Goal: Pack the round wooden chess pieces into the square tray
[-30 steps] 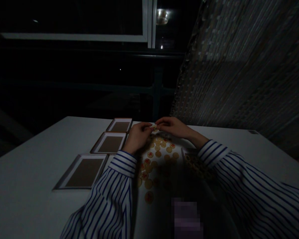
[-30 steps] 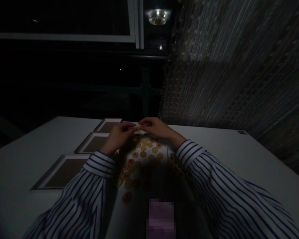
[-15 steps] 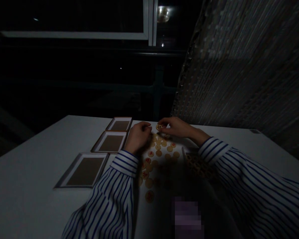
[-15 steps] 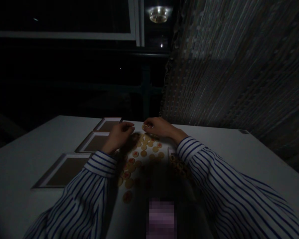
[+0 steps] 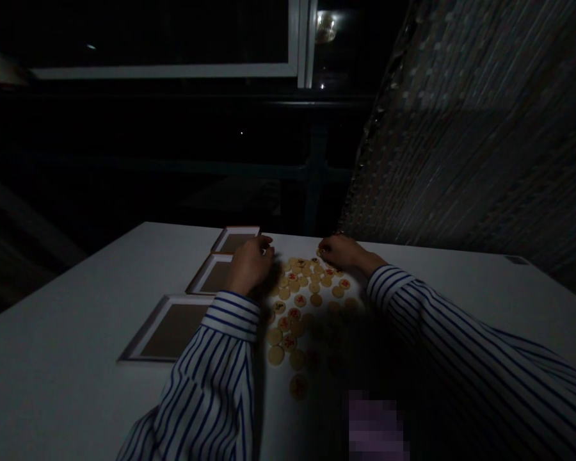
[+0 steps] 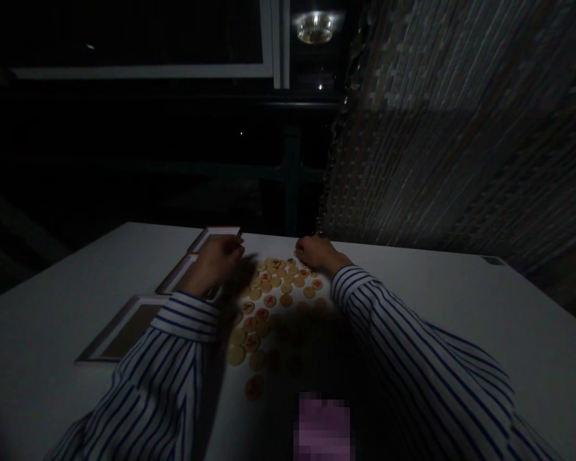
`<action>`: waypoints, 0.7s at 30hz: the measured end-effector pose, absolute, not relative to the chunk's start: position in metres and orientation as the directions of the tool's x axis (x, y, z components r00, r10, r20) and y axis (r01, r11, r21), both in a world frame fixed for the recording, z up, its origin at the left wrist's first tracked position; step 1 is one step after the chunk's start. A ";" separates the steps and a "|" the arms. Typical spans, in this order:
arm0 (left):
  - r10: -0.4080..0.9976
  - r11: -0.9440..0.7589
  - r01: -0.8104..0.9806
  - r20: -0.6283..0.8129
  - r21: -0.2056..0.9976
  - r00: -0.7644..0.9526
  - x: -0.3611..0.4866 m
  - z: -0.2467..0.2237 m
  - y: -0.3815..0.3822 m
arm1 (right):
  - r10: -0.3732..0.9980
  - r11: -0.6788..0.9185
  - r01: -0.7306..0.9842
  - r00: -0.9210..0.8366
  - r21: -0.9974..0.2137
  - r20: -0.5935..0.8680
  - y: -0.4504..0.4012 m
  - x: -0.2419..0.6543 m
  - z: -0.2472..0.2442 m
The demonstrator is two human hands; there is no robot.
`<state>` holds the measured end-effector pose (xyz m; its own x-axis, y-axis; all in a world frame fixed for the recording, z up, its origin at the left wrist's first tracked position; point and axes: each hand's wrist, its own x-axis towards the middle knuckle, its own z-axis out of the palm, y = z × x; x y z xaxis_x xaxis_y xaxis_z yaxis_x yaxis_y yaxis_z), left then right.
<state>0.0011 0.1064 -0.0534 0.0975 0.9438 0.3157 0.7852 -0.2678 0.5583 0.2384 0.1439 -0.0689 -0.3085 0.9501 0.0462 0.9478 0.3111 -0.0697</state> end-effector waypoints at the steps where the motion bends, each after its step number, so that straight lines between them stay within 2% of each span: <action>1: 0.943 -0.267 0.789 0.318 0.553 0.097 -0.001 -0.053 0.107 | 0.950 0.311 0.949 -0.309 -0.058 0.037 0.144 0.238 -0.069; 7: 0.944 -0.251 0.809 0.318 0.532 0.084 -0.007 -0.050 0.106 | 0.943 0.334 0.943 -0.334 -0.018 -0.001 0.143 0.237 -0.067; 12: 0.956 -0.241 0.810 0.275 0.534 0.103 -0.013 -0.049 0.107 | 0.930 0.366 0.931 -0.365 -0.009 0.039 0.140 0.225 -0.061; 17: 0.953 -0.274 0.806 0.259 0.525 0.156 -0.021 -0.045 0.108 | 0.869 0.495 0.867 -0.492 -0.055 0.055 0.134 0.205 -0.059; 21: 0.954 -0.279 0.805 0.246 0.524 0.171 -0.024 -0.043 0.106 | 0.832 0.554 0.832 -0.554 -0.028 0.029 0.129 0.198 -0.059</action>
<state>-0.0237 0.1064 -0.0426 0.1712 0.9541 0.2457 0.8050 -0.2792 0.5235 0.1978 0.1295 -0.0594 -0.5538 0.8321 0.0291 0.8317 0.5545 -0.0279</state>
